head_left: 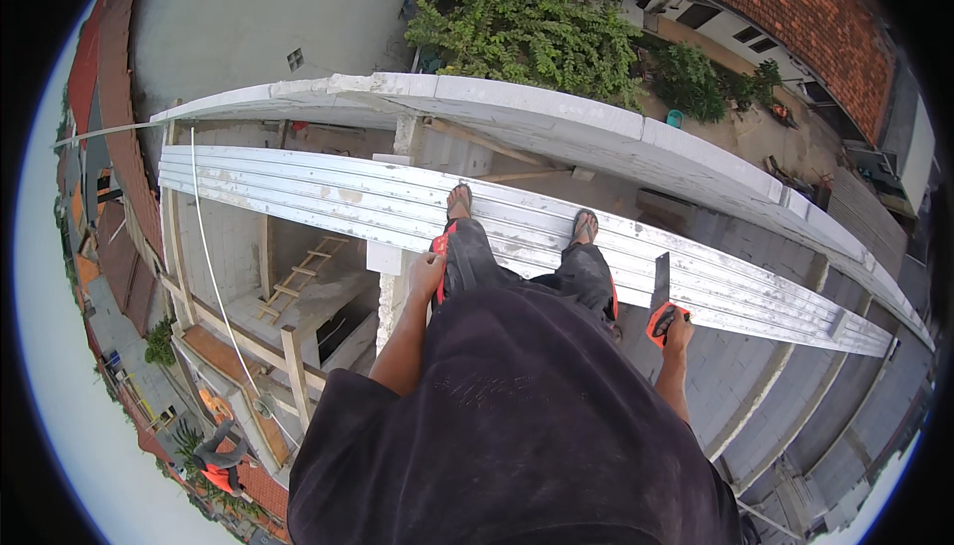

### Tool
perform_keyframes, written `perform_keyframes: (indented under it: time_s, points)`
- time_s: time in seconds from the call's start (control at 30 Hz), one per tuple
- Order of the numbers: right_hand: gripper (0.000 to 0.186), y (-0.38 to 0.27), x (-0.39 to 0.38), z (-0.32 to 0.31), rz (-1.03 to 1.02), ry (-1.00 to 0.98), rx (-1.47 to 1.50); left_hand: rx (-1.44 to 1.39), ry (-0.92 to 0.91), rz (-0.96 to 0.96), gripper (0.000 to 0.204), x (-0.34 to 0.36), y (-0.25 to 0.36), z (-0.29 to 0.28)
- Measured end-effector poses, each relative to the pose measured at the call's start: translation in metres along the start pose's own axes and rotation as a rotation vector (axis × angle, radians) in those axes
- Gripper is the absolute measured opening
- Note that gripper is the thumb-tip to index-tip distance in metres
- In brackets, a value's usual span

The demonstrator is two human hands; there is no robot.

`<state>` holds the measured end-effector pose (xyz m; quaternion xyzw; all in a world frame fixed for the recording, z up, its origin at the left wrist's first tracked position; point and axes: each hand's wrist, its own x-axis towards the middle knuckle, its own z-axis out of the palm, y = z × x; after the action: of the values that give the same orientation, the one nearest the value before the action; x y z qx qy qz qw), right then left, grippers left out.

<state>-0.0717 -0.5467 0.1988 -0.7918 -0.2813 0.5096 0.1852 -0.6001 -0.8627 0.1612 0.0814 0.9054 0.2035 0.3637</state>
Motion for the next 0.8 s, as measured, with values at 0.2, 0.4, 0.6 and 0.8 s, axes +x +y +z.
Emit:
perform_keyframes:
  time_s: [0.2,0.4,0.6,0.8]
  points:
    - [0.028,0.037,-0.118,0.098,0.035,0.241,0.496,-0.036,-0.172,0.052,0.042,0.128,-0.078,-0.103]
    - [0.027,0.001,-0.278,0.173,-0.093,0.287,0.49,0.273,-0.211,0.095,0.056,0.226,-0.093,-0.165]
    - [0.025,-0.043,-0.333,0.197,-0.424,0.107,0.367,0.091,-0.227,0.283,0.055,0.241,0.033,-0.139]
    - [0.027,-0.06,-0.357,0.232,-0.561,0.076,0.374,0.279,-0.266,0.675,0.054,0.214,0.154,-0.081]
